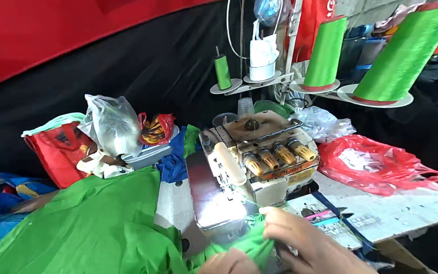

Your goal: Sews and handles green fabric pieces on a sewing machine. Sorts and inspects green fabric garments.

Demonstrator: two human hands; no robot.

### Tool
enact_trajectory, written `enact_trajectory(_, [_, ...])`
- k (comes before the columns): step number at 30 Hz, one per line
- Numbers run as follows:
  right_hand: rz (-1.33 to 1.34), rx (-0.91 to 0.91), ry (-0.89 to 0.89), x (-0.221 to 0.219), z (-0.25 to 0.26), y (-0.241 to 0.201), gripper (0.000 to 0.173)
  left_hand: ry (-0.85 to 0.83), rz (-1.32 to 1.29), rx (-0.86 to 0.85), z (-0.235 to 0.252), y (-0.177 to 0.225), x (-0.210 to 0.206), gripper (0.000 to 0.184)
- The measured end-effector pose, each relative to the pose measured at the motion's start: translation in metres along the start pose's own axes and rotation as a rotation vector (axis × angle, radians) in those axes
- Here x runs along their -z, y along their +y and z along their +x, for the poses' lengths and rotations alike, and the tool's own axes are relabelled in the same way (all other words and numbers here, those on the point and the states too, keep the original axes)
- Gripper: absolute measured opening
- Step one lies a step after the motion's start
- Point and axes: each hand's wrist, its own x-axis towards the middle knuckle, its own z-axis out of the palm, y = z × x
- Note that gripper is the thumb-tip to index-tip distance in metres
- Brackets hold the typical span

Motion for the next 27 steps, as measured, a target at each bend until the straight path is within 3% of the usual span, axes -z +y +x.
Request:
enact_trajectory(3, [-0.026,0.004,0.016,0.014,0.01,-0.001,0.012,0.138,0.049,-0.032,0.014,0.0,0.007,0.018])
enact_trajectory(5, [0.107,-0.087,0.024,0.018,0.011,-0.014,0.013,0.188,0.1,-0.004,0.009,0.004,0.024,0.018])
enact_trajectory(9, [0.565,-0.318,0.098,0.014,0.008,-0.026,0.022,0.096,0.094,0.102,-0.01,-0.002,0.049,0.033])
enact_trajectory(11, [0.631,-0.378,0.119,0.023,0.019,-0.044,0.021,0.059,0.019,0.098,-0.022,-0.011,0.056,0.039])
enact_trajectory(14, [0.566,-0.373,0.107,0.039,0.038,-0.065,0.023,0.066,-0.083,-0.008,-0.046,-0.034,0.071,0.04])
enact_trajectory(16, [0.508,-0.376,0.108,0.043,0.049,-0.075,0.026,0.047,-0.062,0.043,-0.06,-0.036,0.087,0.041])
enact_trajectory(23, [0.27,-0.312,0.217,0.052,0.069,-0.063,0.019,0.033,0.268,0.172,-0.101,-0.028,0.154,0.024])
enact_trajectory(27, [0.181,-0.199,0.267,0.079,0.081,-0.077,0.017,0.233,0.601,0.161,-0.118,-0.001,0.188,0.018])
